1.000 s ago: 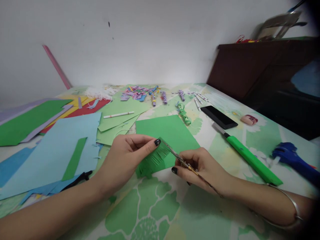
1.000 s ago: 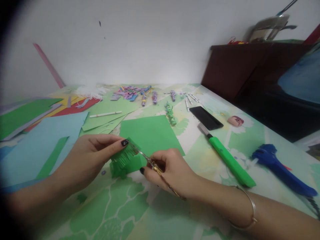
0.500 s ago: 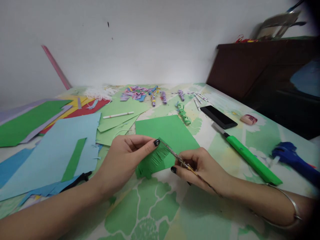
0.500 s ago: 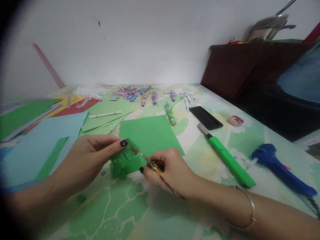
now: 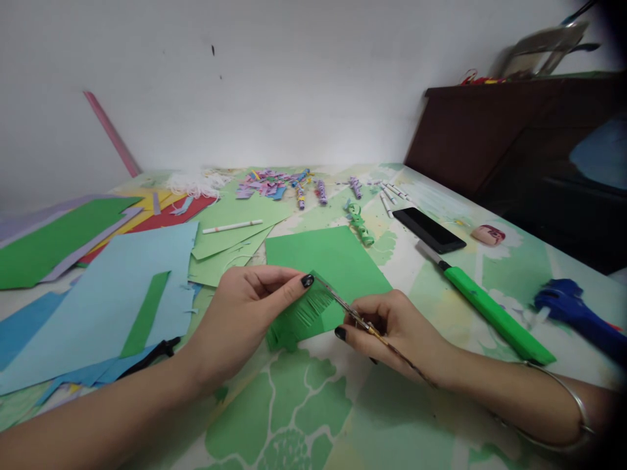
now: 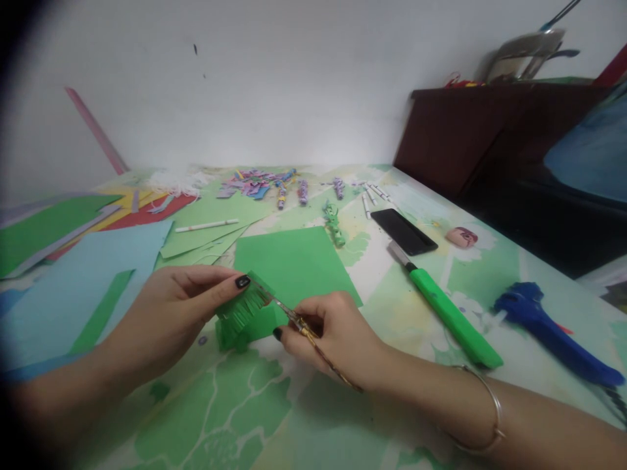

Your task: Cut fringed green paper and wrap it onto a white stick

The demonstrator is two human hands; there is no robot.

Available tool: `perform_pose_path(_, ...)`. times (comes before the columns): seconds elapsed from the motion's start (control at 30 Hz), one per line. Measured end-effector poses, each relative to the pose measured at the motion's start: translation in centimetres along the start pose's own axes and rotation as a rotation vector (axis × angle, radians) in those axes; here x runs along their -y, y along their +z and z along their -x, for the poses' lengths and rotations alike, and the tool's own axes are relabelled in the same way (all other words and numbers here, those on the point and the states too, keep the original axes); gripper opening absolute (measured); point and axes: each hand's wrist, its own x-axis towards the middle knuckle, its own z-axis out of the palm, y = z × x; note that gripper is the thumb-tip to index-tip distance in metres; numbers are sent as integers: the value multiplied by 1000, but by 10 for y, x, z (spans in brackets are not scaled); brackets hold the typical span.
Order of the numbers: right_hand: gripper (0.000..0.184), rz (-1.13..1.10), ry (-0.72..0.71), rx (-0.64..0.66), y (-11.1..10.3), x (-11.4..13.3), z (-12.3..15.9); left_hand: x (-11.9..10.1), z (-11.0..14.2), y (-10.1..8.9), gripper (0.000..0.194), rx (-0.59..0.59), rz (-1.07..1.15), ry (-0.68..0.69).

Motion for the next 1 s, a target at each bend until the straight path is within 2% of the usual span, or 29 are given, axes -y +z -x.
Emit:
perform_pose_path(0.5, 32, 24, -1, -11, 0, -2, 0, 5, -1, -1, 12, 32, 85, -3)
perform_pose_path(1.0, 35, 66, 5, -50, 0, -2, -1, 4, 0, -1, 11, 21, 72, -7)
